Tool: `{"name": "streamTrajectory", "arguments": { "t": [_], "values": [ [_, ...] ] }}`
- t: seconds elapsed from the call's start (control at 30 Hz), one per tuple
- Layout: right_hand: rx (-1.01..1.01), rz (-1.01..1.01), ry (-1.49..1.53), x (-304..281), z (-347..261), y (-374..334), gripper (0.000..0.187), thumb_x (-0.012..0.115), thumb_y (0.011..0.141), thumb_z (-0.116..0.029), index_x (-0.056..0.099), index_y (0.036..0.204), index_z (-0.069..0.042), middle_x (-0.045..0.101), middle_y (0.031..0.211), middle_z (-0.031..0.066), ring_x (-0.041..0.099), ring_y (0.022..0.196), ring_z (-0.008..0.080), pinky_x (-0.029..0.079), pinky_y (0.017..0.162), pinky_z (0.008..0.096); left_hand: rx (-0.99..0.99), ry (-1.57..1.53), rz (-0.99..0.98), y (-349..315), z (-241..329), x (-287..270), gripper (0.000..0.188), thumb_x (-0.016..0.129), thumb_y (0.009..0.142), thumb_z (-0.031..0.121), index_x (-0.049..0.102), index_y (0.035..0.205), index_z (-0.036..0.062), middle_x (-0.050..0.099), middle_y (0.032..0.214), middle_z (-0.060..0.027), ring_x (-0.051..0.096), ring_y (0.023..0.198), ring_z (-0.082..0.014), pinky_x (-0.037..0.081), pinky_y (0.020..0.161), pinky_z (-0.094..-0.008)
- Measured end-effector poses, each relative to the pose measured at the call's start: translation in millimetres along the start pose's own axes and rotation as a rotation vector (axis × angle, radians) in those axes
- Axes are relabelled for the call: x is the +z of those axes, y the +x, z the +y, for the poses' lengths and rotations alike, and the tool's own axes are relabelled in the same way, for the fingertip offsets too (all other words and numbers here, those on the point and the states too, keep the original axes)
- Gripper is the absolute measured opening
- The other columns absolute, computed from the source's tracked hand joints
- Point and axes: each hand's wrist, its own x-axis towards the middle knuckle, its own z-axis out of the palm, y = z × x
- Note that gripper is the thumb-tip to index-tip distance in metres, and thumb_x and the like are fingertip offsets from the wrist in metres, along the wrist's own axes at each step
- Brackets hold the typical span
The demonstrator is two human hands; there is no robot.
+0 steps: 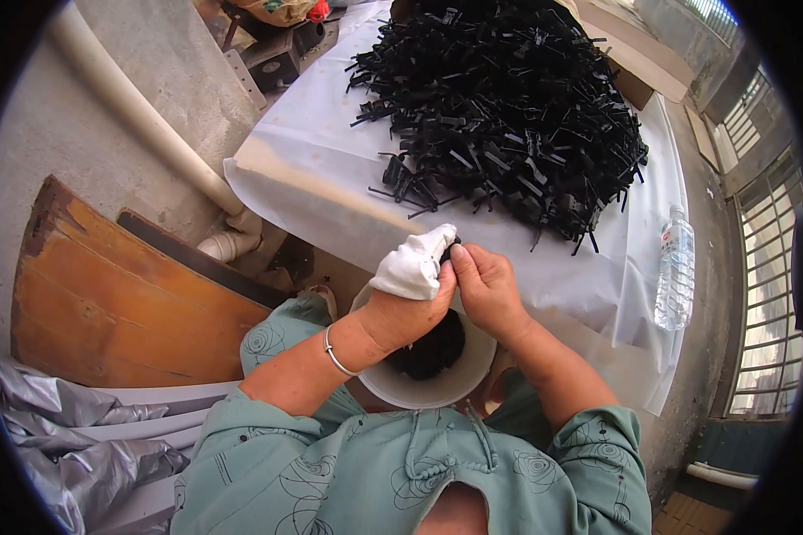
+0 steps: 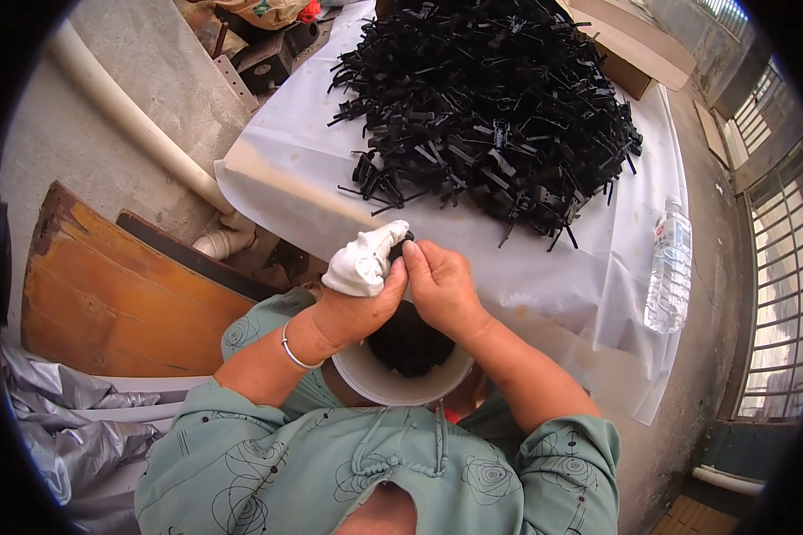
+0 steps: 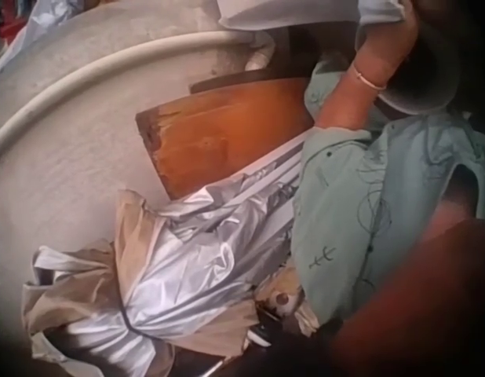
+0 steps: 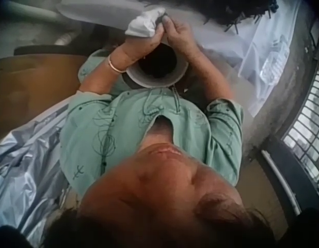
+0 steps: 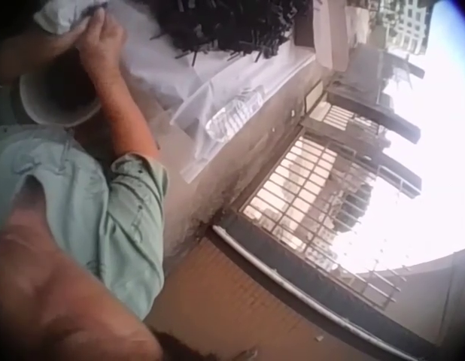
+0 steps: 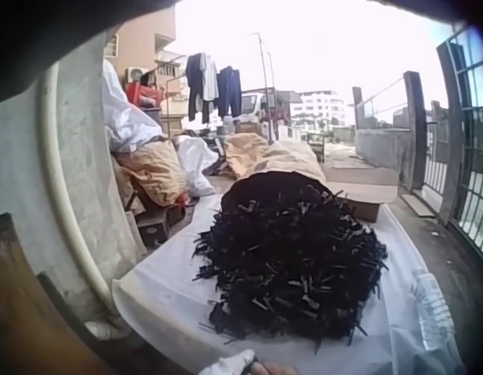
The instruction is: Sorting small black plastic components from a pile on a table into a bucket.
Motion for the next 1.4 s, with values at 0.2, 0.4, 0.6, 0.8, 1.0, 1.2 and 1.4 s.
{"name": "streamTrajectory", "arguments": {
  "t": [0.2, 0.4, 0.6, 0.8, 1.0, 1.2, 1.4],
  "values": [
    [0.012, -0.068, 0.083, -8, -4, 0, 0.030, 0.048, 0.093, -0.018, 0.051, 0.070, 0.000, 0.043, 0.058, -0.0015, 0.036, 0.057, 0.0063, 0.035, 0.049, 0.0261, -0.096, -0.178, 0.007, 4, 9, -5, 0.028, 0.055, 0.077, 0.006, 0.055, 0.103, -0.0042, 0.060, 0.087, -0.0190, 0.060, 0.077, -0.0325, 0.049, 0.069, -0.0362],
    [0.061, -0.096, 0.182, -8, -14, 3, 0.027, 0.050, 0.092, -0.019, 0.055, 0.075, 0.000, 0.045, 0.058, 0.0016, 0.038, 0.058, 0.0062, 0.036, 0.050, 0.0249, -0.027, -0.157, 0.001, 3, -3, -2, 0.027, 0.057, 0.077, 0.005, 0.054, 0.103, -0.0033, 0.060, 0.083, -0.0153, 0.060, 0.073, -0.0260, 0.048, 0.068, -0.0317],
    [-0.110, -0.188, -0.413, -35, -20, 12, 0.013, 0.061, 0.083, -0.014, 0.061, 0.083, -0.001, 0.052, 0.062, 0.0035, 0.043, 0.053, 0.0096, 0.037, 0.049, 0.0259, -0.408, -0.840, -0.098, 15, -13, -15, 0.034, 0.049, 0.087, 0.005, 0.038, 0.119, 0.0030, 0.051, 0.091, -0.0024, 0.047, 0.077, -0.0080, 0.042, 0.069, -0.0205],
    [-0.334, -0.010, -0.210, -35, -16, 12, 0.007, 0.067, 0.076, -0.005, 0.061, 0.077, -0.001, 0.054, 0.063, 0.0041, 0.044, 0.054, 0.0091, 0.037, 0.050, 0.0225, -0.374, -0.659, -0.263, 15, -5, -15, 0.037, 0.041, 0.088, 0.007, 0.038, 0.124, 0.0025, 0.051, 0.084, -0.0011, 0.042, 0.059, -0.0035, 0.037, 0.051, -0.0177],
    [-0.121, -0.073, -0.052, -31, -14, 12, 0.019, 0.066, 0.081, -0.014, 0.057, 0.073, 0.000, 0.054, 0.064, 0.0039, 0.044, 0.055, 0.0077, 0.039, 0.050, 0.0247, -0.219, -0.593, -0.281, 12, -9, -10, 0.032, 0.043, 0.086, 0.010, 0.042, 0.116, -0.0003, 0.049, 0.084, -0.0025, 0.042, 0.065, -0.0061, 0.039, 0.057, -0.0208],
    [-0.063, -0.105, -0.065, -30, -21, 10, 0.024, 0.061, 0.086, -0.019, 0.055, 0.071, 0.000, 0.045, 0.061, -0.0046, 0.038, 0.060, 0.0036, 0.034, 0.051, 0.0216, -0.456, -0.815, -0.371, 16, 6, -24, 0.029, 0.044, 0.083, 0.008, 0.044, 0.111, -0.0002, 0.049, 0.086, -0.0058, 0.045, 0.076, -0.0122, 0.041, 0.069, -0.0265],
    [0.024, -0.180, 0.009, -28, -20, 13, 0.031, 0.055, 0.090, -0.024, 0.054, 0.069, -0.001, 0.042, 0.060, -0.0040, 0.037, 0.060, 0.0046, 0.034, 0.051, 0.0232, -0.278, -0.642, -0.325, 16, 4, -22, 0.029, 0.045, 0.080, 0.005, 0.045, 0.108, -0.0008, 0.051, 0.086, -0.0079, 0.048, 0.076, -0.0141, 0.043, 0.070, -0.0281]
  ]
}}
